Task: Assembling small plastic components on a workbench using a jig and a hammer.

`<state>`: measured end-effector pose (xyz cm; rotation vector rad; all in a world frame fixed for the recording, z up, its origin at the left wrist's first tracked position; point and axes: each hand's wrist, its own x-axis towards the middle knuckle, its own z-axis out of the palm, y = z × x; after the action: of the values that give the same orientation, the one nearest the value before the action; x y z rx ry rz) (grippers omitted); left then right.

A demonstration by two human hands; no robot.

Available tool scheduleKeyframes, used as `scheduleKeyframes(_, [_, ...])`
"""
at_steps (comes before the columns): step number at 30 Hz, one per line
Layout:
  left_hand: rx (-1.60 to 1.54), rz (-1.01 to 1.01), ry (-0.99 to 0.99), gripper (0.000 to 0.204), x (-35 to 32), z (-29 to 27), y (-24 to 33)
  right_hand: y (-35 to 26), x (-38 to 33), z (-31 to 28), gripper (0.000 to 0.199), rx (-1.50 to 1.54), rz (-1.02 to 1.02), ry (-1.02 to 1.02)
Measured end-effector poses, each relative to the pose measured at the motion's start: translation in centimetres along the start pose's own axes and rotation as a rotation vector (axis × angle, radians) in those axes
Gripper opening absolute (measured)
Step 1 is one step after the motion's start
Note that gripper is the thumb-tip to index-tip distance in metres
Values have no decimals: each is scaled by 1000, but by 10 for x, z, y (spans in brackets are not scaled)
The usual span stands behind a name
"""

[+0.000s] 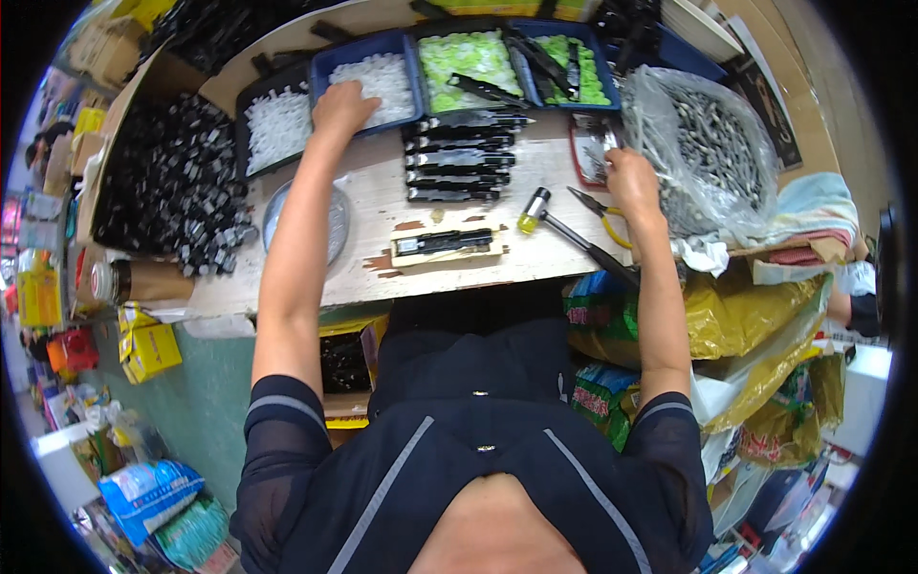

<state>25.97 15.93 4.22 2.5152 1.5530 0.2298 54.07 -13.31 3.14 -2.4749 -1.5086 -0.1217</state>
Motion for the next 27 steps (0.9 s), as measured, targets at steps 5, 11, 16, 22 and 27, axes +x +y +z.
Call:
scheduleKeyframes(5, [-48,89,79,35,12,10,-11,-9,15,6,15,-171,-15,-183])
scheduleKeyframes(11, [-150,211,251,30,13,16,-15,-3,21,20,14,-125,-61,-64])
scheduleKeyframes(16, [-350,381,530,27,13,14,-20,-2,22,17,16,-32,-37,37])
scheduleKeyframes(22, [-1110,-15,90,20,-20,-14,1,8,16,23,11,152,-54,103])
scheduleKeyframes(27, [-1655,-17,-239,26,-88,-26,12,2,9,16,7,876,192,-1])
